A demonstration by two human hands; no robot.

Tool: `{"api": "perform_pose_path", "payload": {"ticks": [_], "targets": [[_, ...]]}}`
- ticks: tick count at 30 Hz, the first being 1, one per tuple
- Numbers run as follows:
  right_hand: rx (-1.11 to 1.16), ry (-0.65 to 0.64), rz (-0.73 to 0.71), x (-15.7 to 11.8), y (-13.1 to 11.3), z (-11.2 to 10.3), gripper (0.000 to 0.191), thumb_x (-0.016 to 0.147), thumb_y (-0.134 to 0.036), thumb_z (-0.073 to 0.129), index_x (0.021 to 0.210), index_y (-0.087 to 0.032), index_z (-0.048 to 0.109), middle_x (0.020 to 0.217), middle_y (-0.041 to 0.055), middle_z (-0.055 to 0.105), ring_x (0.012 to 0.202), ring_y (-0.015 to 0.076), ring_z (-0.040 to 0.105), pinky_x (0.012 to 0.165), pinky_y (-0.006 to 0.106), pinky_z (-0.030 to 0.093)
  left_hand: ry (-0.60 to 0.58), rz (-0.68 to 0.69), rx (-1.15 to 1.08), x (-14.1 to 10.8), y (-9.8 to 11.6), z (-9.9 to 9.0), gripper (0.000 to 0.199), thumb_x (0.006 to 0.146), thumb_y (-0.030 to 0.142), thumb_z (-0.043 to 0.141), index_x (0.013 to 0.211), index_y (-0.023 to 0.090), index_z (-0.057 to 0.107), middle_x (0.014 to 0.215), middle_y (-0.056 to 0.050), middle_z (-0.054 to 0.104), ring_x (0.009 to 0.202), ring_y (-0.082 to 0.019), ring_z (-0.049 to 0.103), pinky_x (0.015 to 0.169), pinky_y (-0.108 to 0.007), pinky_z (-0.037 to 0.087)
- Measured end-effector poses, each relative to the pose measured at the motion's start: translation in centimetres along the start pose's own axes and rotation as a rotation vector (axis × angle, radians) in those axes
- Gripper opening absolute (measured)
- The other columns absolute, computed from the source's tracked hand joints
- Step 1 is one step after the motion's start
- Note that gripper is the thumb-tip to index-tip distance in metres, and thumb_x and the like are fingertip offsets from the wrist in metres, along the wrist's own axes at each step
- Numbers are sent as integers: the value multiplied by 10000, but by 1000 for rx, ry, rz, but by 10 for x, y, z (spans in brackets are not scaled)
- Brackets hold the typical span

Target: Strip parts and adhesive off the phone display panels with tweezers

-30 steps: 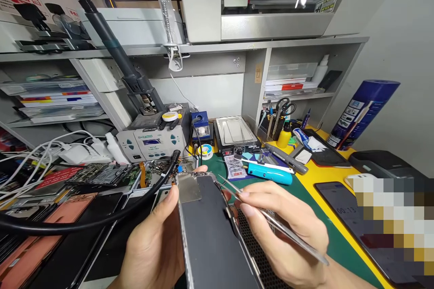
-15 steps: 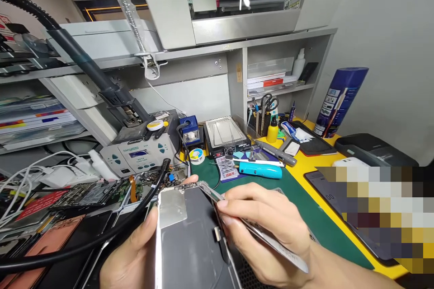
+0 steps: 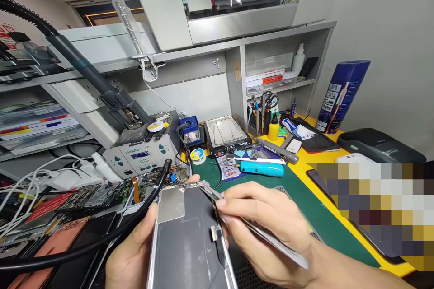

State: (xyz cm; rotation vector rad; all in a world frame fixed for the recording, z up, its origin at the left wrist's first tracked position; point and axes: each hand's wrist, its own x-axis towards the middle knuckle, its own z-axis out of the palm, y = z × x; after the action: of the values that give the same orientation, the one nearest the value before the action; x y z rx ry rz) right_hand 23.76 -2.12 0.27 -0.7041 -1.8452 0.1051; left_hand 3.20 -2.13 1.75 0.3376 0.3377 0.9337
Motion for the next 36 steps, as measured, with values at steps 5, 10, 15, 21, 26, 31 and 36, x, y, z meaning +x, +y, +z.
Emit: {"api": "perform_pose_path", "payload": {"ticks": [5,10,15,21,26,31,36], "targets": [[-6,-18,0,-1,0,1,486,797,34,618,1200,-233,664,972,85,758,821,213,755,659,286,627,-56,-32,15,1,2,-4,400,939,446,540,1262,285,713,1219,-120,722,1233,-358,616,1126,-528,369],[13,-28,-2,0,1,1,495,798,35,615,1217,-225,662,982,89,755,817,207,755,654,279,633,-58,-36,5,1,2,-4,403,940,433,542,1276,279,704,1219,-122,723,1228,-360,620,1122,-535,370],[32,72,59,9,-7,3,512,765,-3,614,1148,-328,714,888,32,778,695,228,760,540,301,639,-26,-9,-10,0,-1,-1,373,890,418,629,1215,275,742,1179,-128,735,1227,-374,611,1106,-541,380],[24,165,89,17,-17,7,562,700,-52,625,1112,-415,748,788,7,788,593,263,754,443,337,633,-8,12,18,0,-2,0,373,869,422,651,1186,256,754,1168,-127,731,1237,-377,596,1106,-540,377],[12,150,95,16,-15,6,584,678,-65,651,1124,-430,744,793,-8,796,598,277,760,438,353,638,27,29,53,-1,-2,0,393,875,437,647,1212,255,735,1216,-124,710,1225,-377,599,1105,-538,378],[5,154,93,14,-16,6,578,710,-49,626,1133,-425,744,811,-5,800,626,274,765,461,357,637,-31,8,29,0,-2,-2,393,871,424,649,1228,277,722,1266,-112,689,1223,-386,603,1104,-545,366],[15,111,41,12,-12,5,583,708,-23,627,1169,-364,733,847,18,802,655,267,769,477,344,640,-57,21,46,1,-2,-3,408,877,408,625,1245,252,710,1247,-127,692,1216,-393,605,1090,-539,382]]}}
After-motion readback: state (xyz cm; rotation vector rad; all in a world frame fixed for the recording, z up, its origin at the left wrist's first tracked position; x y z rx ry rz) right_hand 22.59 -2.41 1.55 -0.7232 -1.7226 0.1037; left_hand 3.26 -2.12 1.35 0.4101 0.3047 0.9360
